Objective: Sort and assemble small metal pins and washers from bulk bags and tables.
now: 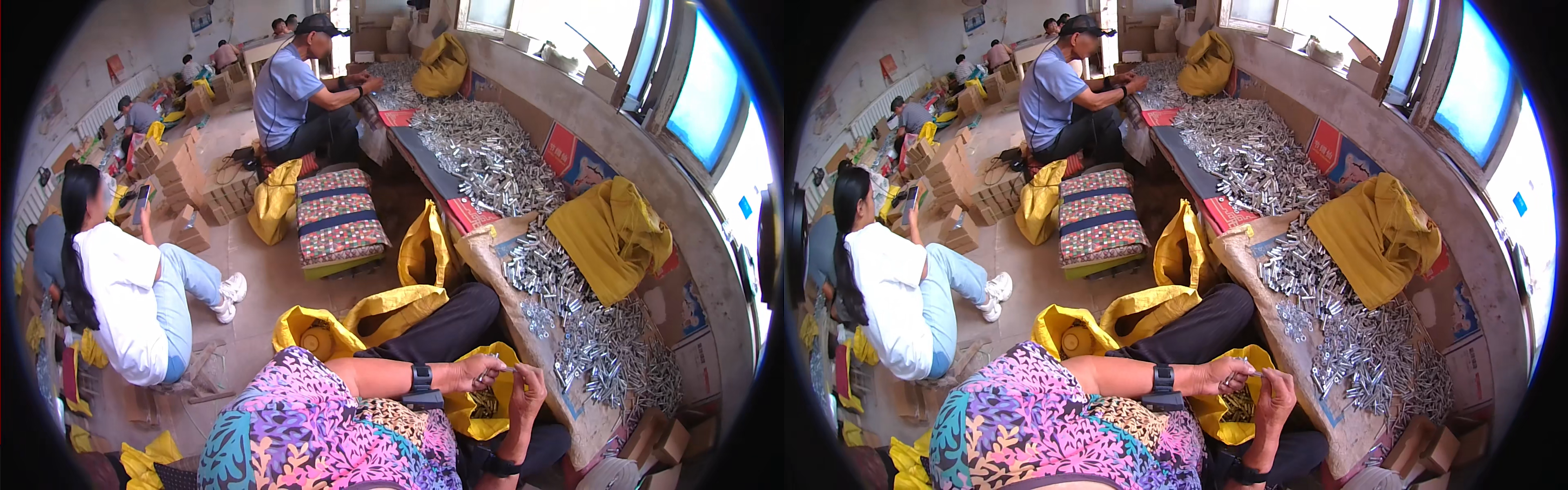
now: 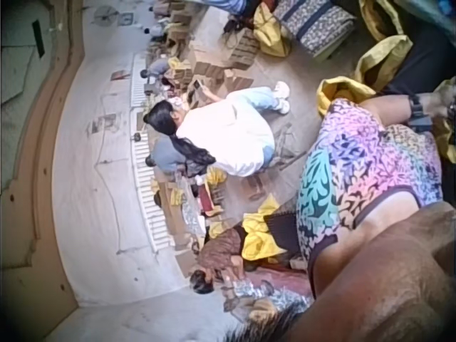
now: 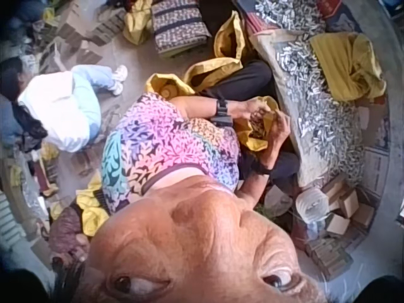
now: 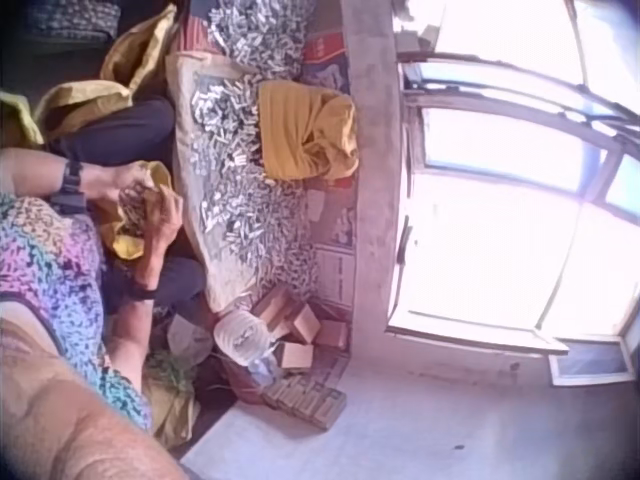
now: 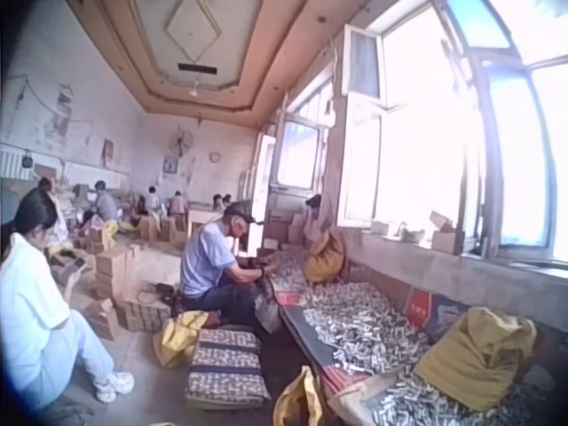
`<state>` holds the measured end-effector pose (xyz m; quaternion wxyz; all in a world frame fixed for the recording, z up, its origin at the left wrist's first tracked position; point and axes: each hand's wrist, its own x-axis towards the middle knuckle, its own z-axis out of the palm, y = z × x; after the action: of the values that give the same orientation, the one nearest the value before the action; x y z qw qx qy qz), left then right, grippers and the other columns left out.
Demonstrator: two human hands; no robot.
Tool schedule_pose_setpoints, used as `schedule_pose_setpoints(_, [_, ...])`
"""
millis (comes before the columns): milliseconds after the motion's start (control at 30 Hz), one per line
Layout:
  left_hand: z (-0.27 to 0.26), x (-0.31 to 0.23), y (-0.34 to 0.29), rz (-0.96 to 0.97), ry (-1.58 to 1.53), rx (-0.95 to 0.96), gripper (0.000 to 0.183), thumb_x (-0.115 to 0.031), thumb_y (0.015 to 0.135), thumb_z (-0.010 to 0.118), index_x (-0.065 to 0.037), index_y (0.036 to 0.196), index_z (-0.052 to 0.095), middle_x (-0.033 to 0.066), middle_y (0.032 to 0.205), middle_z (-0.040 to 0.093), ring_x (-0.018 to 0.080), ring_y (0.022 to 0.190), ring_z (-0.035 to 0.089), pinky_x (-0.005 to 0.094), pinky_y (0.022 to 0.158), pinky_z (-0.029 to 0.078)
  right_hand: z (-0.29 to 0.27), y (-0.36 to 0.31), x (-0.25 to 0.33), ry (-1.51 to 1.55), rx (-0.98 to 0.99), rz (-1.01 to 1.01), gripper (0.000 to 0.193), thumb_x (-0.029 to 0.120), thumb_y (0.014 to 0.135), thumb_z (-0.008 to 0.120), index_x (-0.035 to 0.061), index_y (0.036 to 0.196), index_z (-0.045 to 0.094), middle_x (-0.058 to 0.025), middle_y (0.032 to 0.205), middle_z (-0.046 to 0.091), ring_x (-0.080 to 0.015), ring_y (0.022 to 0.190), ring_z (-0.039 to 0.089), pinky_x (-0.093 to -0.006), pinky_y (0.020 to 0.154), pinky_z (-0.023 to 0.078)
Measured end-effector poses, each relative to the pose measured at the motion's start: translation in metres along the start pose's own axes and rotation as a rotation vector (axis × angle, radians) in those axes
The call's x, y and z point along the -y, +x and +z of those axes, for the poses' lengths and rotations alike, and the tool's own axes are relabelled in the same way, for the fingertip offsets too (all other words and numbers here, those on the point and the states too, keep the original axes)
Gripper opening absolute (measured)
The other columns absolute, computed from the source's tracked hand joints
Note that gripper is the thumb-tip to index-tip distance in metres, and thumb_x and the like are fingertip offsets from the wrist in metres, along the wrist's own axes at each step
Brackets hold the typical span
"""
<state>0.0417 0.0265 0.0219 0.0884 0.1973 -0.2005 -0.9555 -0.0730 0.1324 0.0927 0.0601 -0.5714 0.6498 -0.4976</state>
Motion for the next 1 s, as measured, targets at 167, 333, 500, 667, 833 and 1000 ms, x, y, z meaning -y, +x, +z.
schedule_pose_setpoints(167, [0.001,0.005,0.000,-0.022,-0.007,0.044,0.012,-0.023,0.090,0.054,-0.015,0.082,0.051,-0.0071,0.057,0.040,0.0048,0.044,0.036,0.0190,0.035,0.024,-0.002,-0.007,0.001,0.098,-0.071,0.030,0.021,-0.009,0.080,0.060,0.0013,0.098,0.066,-0.0101,0.086,0.063,-0.0209,0.081,0.063,-0.0292,0.073,0.049])
schedule_pose_setpoints(333, [0.006,0.010,-0.002,-0.058,-0.044,0.080,0.010,-0.019,0.091,0.054,-0.013,0.083,0.055,-0.0084,0.057,0.039,0.0033,0.045,0.035,0.0178,0.037,0.026,-0.012,-0.013,-0.006,0.107,-0.040,0.073,0.016,-0.006,0.080,0.062,0.0001,0.095,0.065,-0.0086,0.081,0.059,-0.0186,0.075,0.060,-0.0283,0.068,0.048])
schedule_pose_setpoints(500, [0.008,0.016,-0.001,-0.059,0.000,0.070,0.010,-0.019,0.090,0.055,-0.013,0.082,0.055,-0.0083,0.057,0.039,0.0033,0.044,0.035,0.0182,0.037,0.025,-0.015,-0.021,-0.011,0.093,-0.049,0.103,0.010,-0.001,0.080,0.064,-0.0008,0.090,0.064,-0.0074,0.076,0.055,-0.0176,0.070,0.056,-0.0277,0.065,0.045])
schedule_pose_setpoints(667, [0.012,0.021,-0.002,-0.025,0.056,0.026,0.011,-0.019,0.089,0.055,-0.014,0.080,0.055,-0.0083,0.057,0.039,0.0034,0.044,0.035,0.0185,0.036,0.023,-0.017,-0.027,-0.011,0.058,-0.076,0.116,0.011,-0.002,0.080,0.064,-0.0004,0.092,0.065,-0.0087,0.078,0.057,-0.0208,0.073,0.058,-0.0280,0.067,0.046])
schedule_pose_setpoints(833, [0.009,0.025,0.002,-0.071,0.014,0.011,0.011,-0.019,0.089,0.055,-0.014,0.080,0.055,-0.0085,0.056,0.039,0.0032,0.043,0.034,0.0188,0.036,0.022,-0.011,-0.033,-0.013,0.093,-0.117,0.044,0.017,-0.008,0.080,0.061,0.0000,0.094,0.065,-0.0119,0.085,0.062,-0.0236,0.080,0.062,-0.0298,0.073,0.048])
schedule_pose_setpoints(1000, [0.000,0.016,0.004,-0.072,-0.041,-0.006,0.009,-0.020,0.088,0.055,-0.013,0.082,0.056,-0.0095,0.056,0.039,0.0023,0.044,0.035,0.0175,0.037,0.025,-0.007,-0.021,-0.011,-0.018,-0.077,0.082,0.017,-0.004,0.078,0.064,0.0007,0.095,0.066,-0.0131,0.085,0.064,-0.0261,0.080,0.063,-0.0314,0.073,0.049])
